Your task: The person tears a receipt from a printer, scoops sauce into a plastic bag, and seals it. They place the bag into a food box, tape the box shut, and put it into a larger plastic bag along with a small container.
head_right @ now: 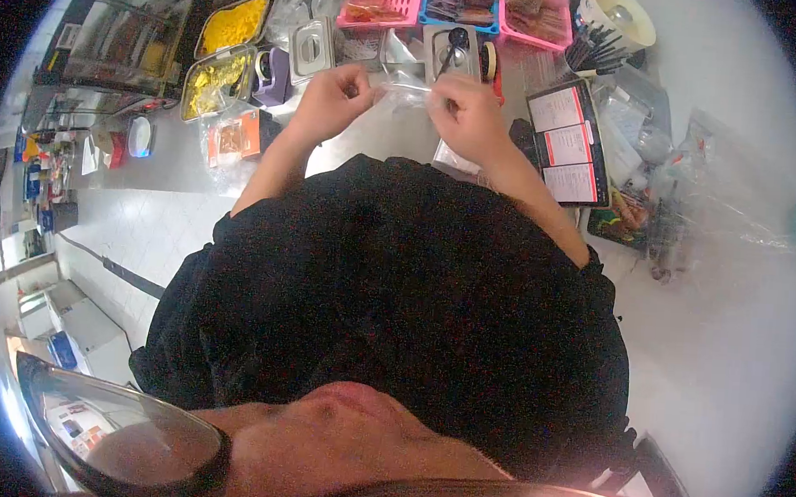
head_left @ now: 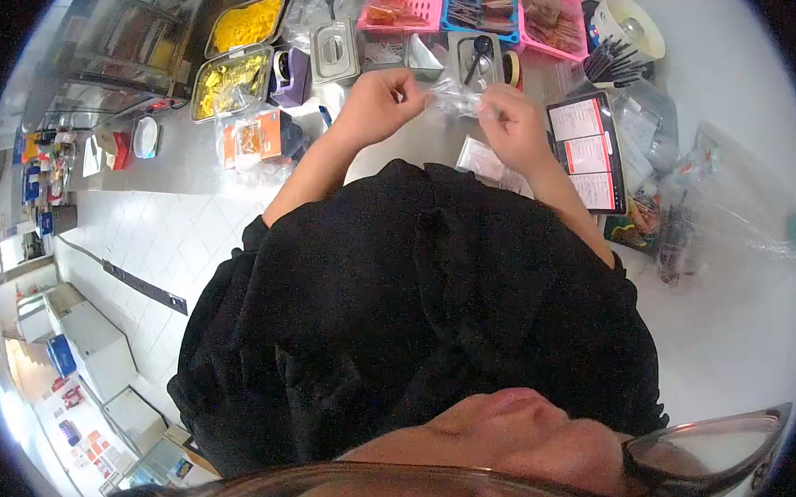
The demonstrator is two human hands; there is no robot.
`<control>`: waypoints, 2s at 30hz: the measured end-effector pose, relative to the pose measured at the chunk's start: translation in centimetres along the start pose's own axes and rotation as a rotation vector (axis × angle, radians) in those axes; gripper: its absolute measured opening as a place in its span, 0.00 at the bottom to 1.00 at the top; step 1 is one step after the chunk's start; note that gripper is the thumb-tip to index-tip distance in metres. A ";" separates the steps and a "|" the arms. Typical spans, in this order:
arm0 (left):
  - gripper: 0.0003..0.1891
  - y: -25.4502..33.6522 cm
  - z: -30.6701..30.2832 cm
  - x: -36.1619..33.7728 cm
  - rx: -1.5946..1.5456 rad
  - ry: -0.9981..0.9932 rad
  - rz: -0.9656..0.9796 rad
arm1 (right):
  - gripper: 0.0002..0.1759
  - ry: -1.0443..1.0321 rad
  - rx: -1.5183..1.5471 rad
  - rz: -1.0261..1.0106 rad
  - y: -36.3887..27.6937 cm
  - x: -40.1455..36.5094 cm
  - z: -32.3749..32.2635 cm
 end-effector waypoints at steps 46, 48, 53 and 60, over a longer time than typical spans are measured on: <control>0.13 -6.6 4.6 -0.7 -0.352 -0.033 -0.368 | 0.08 0.231 0.120 0.196 5.3 -3.2 1.3; 0.14 -6.9 5.8 -2.1 -0.435 -0.209 -0.566 | 0.08 0.215 0.038 0.086 3.8 -3.1 1.3; 0.16 -6.3 7.4 -2.2 -0.443 -0.286 -0.501 | 0.12 -0.005 -0.037 0.192 5.8 -4.7 3.1; 0.20 -5.0 7.6 -3.0 -0.285 -0.299 -0.446 | 0.11 -0.002 0.033 0.058 5.7 -4.8 4.0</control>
Point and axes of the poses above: each hand's wrist, its own x-axis towards the middle knuckle, its own z-axis out of the palm, y = z × x, the point moved 10 cm from there along x, towards the middle knuckle, and after that the axes turned 8 degrees about y, right-handed, at the moved point
